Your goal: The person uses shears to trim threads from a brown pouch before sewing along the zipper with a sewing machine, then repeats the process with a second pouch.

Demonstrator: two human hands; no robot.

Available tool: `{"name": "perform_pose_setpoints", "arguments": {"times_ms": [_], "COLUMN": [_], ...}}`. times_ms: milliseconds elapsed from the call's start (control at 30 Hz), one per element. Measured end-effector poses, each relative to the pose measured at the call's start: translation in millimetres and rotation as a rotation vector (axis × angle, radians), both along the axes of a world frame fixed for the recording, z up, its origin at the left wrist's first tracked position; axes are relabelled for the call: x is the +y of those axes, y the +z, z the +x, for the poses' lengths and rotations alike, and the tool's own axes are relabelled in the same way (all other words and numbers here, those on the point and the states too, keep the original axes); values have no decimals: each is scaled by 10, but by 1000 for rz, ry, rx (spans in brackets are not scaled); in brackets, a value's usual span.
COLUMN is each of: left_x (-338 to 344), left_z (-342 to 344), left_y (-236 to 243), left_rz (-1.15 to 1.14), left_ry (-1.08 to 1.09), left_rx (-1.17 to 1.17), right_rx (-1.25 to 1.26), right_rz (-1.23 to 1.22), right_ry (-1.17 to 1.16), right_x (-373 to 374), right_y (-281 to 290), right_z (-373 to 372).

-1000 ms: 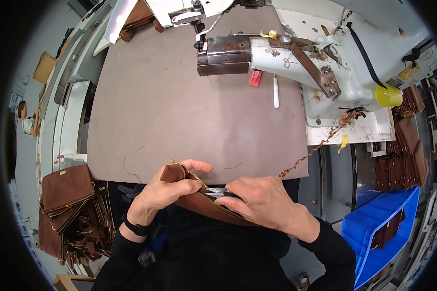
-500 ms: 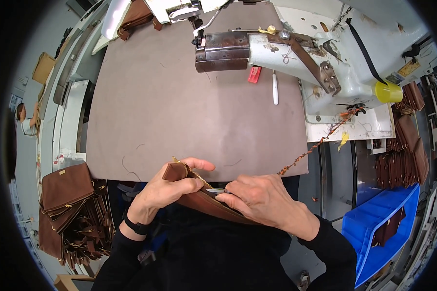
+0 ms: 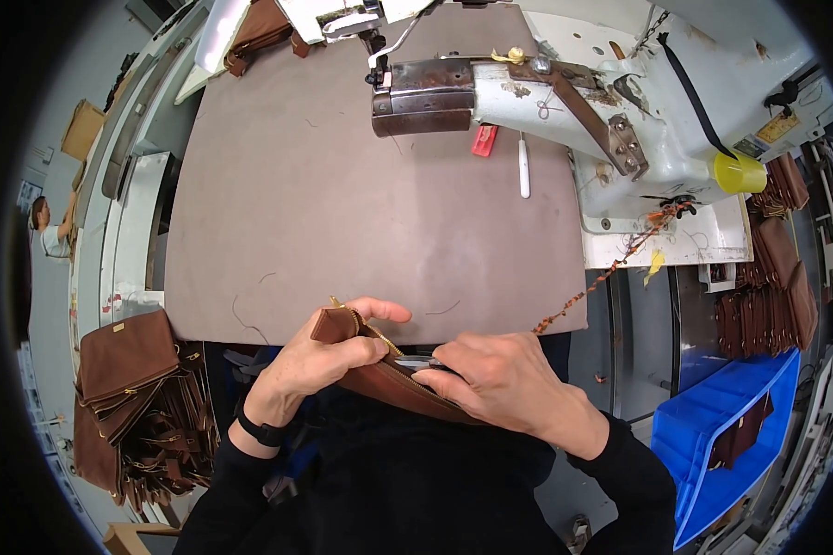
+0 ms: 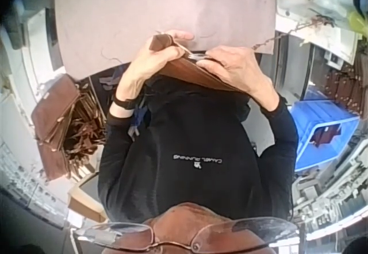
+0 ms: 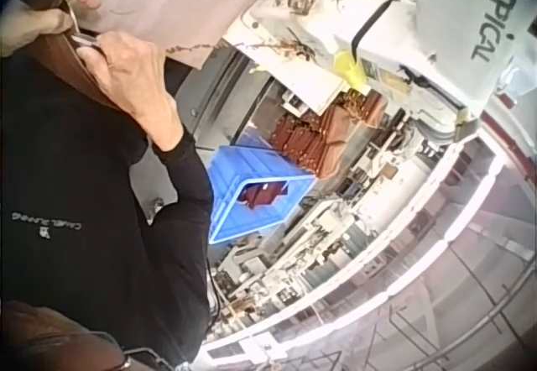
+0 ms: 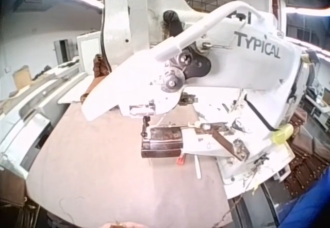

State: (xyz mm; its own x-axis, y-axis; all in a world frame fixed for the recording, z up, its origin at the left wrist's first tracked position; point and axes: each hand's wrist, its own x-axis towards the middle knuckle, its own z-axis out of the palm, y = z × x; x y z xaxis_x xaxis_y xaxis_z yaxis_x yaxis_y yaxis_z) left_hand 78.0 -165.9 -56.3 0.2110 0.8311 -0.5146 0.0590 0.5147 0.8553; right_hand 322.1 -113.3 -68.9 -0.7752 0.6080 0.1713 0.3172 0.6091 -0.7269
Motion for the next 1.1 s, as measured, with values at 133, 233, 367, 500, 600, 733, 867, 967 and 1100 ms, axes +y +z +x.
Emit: {"name": "perform_pose_setpoints", "arguments": {"times_ms": [133, 233, 367, 500, 600, 733, 867, 967, 1100], "left_x": [-4, -12, -31, -37, -7, 235, 495, 272, -210], "left_z": [13, 15, -93, -294, -403, -418, -316, -334, -420], "left_y": [13, 64, 269, 517, 632, 581, 269, 143, 139], "left_rz": [-26, -10, 63, 218, 468, 536, 841, 728, 609], "left_ry": [1, 39, 66, 92, 182, 195, 360, 607, 710], "left_rx": [29, 1, -23, -16, -64, -332, 96, 103, 365], "right_rx": [-31, 2, -111, -175, 137, 94, 77, 109, 183], "right_rz": [37, 88, 5, 405, -63, -203, -202, -322, -435], "right_ry": [7, -90, -390, -546, -278, 48, 11, -56, 27], "right_x": [-5, 66, 421, 659, 484, 190, 94, 16, -50], "right_y": [-12, -18, -8, 134, 455, 729, 641, 530, 404], "right_z": [-9, 36, 99, -28, -54, -192, -423, -554, -764]}}
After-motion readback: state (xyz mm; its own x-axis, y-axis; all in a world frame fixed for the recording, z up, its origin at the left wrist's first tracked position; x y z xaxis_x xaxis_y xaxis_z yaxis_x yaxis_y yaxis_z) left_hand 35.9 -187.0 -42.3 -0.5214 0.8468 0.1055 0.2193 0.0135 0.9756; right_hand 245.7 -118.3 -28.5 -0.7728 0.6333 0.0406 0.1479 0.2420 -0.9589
